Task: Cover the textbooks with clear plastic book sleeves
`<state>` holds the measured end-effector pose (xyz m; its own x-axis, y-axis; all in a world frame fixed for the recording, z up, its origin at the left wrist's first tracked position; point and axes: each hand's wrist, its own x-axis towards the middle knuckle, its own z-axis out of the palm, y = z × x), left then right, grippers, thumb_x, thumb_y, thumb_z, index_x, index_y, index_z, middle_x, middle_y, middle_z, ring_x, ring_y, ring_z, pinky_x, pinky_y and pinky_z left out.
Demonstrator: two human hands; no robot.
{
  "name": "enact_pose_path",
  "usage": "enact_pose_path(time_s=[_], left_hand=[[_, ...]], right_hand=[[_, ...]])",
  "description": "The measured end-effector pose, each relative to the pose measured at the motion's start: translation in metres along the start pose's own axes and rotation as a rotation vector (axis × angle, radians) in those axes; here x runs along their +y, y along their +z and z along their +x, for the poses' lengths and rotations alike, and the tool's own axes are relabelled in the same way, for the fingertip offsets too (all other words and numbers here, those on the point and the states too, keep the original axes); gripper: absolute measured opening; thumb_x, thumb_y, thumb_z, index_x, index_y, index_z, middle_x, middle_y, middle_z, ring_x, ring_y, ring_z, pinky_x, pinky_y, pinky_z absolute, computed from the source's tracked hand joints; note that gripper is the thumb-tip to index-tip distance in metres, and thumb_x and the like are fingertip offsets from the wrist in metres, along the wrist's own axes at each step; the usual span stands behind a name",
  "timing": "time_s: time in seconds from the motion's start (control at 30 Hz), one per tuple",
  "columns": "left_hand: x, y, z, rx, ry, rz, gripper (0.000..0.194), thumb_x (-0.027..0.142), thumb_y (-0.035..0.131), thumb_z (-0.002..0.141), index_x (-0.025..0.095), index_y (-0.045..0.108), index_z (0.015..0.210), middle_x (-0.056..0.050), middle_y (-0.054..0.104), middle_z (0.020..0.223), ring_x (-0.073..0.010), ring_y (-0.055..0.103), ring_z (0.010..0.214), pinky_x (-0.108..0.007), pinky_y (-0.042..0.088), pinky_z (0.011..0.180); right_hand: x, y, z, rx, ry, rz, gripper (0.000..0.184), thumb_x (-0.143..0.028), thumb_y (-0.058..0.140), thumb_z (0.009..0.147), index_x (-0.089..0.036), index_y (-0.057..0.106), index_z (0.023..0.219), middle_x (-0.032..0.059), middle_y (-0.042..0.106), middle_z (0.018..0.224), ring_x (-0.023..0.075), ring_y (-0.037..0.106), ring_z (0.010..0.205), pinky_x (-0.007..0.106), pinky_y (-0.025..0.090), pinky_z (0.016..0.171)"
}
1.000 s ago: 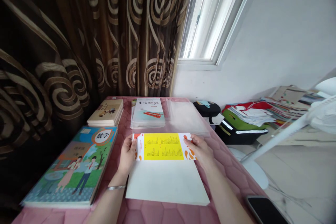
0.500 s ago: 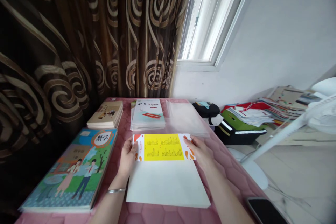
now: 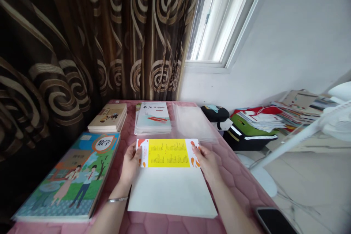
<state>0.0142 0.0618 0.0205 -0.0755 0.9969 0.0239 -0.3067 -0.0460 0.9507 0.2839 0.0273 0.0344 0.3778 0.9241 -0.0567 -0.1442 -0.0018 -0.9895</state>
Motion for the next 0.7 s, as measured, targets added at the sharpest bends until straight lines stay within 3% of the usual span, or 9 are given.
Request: enact_pose_path(time_s=[0.13, 0.27, 0.5, 0.7], left_hand=[[0.003, -0.001, -0.002, 0.033, -0.027, 0.017, 0.057, 0.047, 0.077, 0.065, 0.018, 0.059, 0.11, -0.009, 0.073, 0.102, -0.0224, 0.071, 0.077, -0.031, 0.055, 0.066], [0.003, -0.001, -0.003, -0.029, -0.021, -0.025, 0.056, 0.042, 0.079, 0.065, 0.018, 0.059, 0.111, -0.008, 0.074, 0.1, -0.0227, 0.071, 0.08, -0.032, 0.055, 0.07], [0.002, 0.004, 0.0, -0.062, -0.01, -0.075, 0.058, 0.047, 0.08, 0.065, 0.017, 0.057, 0.108, -0.01, 0.075, 0.098, -0.025, 0.072, 0.083, -0.034, 0.056, 0.071], [0.006, 0.007, -0.001, -0.058, -0.027, -0.067, 0.058, 0.048, 0.081, 0.062, 0.017, 0.058, 0.105, -0.009, 0.075, 0.089, -0.0251, 0.072, 0.079, -0.034, 0.056, 0.068]], right_hand=[[0.005, 0.001, 0.003, 0.026, -0.013, -0.049, 0.051, -0.069, 0.077, 0.055, -0.022, 0.063, 0.07, -0.0012, 0.066, 0.057, 0.0182, 0.062, 0.05, 0.027, 0.049, 0.046], [0.009, 0.001, 0.003, 0.085, -0.079, -0.13, 0.054, -0.072, 0.072, 0.059, -0.02, 0.064, 0.072, -0.0011, 0.063, 0.054, 0.0174, 0.06, 0.048, 0.025, 0.045, 0.042], [0.0, -0.001, -0.008, -0.032, -0.017, 0.061, 0.043, -0.058, 0.078, 0.062, -0.022, 0.065, 0.082, 0.0027, 0.071, 0.07, 0.0224, 0.066, 0.058, 0.028, 0.05, 0.048], [0.006, -0.002, -0.005, -0.033, -0.035, 0.036, 0.048, -0.057, 0.079, 0.063, -0.02, 0.068, 0.091, 0.0042, 0.072, 0.074, 0.0242, 0.067, 0.062, 0.031, 0.052, 0.053]])
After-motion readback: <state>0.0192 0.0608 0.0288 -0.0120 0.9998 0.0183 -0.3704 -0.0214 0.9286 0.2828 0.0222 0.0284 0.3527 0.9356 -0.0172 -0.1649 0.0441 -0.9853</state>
